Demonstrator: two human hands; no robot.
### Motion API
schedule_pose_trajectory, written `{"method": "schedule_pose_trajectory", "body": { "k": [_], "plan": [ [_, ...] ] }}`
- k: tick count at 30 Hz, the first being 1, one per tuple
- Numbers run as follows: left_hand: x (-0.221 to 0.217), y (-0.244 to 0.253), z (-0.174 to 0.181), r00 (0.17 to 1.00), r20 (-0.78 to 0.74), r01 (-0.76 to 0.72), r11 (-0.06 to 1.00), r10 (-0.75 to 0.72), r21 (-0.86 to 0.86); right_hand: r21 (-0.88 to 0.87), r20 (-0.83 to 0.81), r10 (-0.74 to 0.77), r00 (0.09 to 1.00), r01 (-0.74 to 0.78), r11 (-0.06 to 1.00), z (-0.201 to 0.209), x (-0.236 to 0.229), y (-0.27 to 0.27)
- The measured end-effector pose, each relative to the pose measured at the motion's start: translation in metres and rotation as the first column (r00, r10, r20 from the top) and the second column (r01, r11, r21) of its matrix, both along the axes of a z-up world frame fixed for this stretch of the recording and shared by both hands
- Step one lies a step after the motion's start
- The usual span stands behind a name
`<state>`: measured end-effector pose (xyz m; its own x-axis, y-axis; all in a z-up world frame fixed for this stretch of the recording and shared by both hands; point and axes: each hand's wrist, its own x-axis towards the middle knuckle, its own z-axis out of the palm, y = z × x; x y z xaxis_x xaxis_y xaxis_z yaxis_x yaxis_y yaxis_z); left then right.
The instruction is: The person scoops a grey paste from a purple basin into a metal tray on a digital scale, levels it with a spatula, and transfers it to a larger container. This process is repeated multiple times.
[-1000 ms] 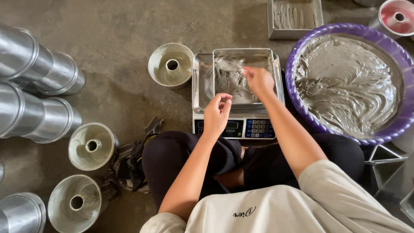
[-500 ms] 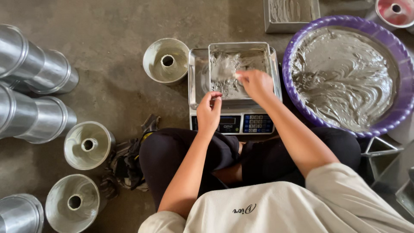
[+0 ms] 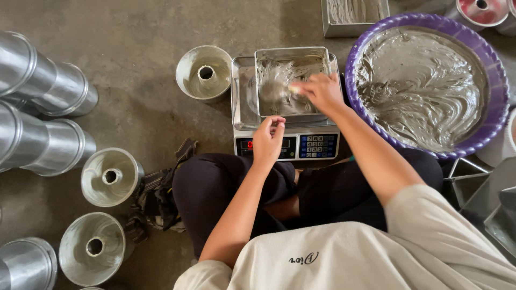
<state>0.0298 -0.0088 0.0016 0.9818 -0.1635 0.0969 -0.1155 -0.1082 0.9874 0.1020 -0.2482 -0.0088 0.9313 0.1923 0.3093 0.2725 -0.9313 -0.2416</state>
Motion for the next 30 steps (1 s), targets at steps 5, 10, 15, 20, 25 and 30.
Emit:
{"method": "schedule_pose_trajectory", "body": {
  "k": [5,10,15,20,25,30],
  "plan": [
    [-0.004,-0.011,0.000,0.999,-0.009,0.036,0.998,-0.035,0.051,0.122,0.022,-0.224,0.974,0.220,0.968,-0.015,0.046,0.005],
    [-0.006,-0.018,-0.002,0.998,0.035,0.040,0.997,-0.043,0.069,0.128,-0.429,-0.268,0.862,0.352,0.927,0.005,0.008,-0.004],
    [-0.008,-0.030,0.005,0.997,0.014,0.075,0.993,-0.077,0.091,-0.117,-0.342,-0.109,0.933,0.073,0.990,0.025,-0.039,-0.020],
    [-0.009,-0.039,0.015,0.995,0.039,0.090,0.989,-0.095,0.120,0.005,-0.004,-0.198,0.980,0.198,0.980,0.009,0.010,-0.020],
    [-0.018,-0.036,0.015,0.993,0.033,0.104,0.979,-0.111,0.173,0.127,-0.257,-0.332,0.908,0.372,0.919,0.003,0.023,-0.027],
    [-0.021,-0.036,0.010,0.991,0.012,0.129,0.976,-0.133,0.176,-0.004,-0.579,-0.174,0.797,0.211,0.977,0.021,-0.031,-0.046]
  ]
}}
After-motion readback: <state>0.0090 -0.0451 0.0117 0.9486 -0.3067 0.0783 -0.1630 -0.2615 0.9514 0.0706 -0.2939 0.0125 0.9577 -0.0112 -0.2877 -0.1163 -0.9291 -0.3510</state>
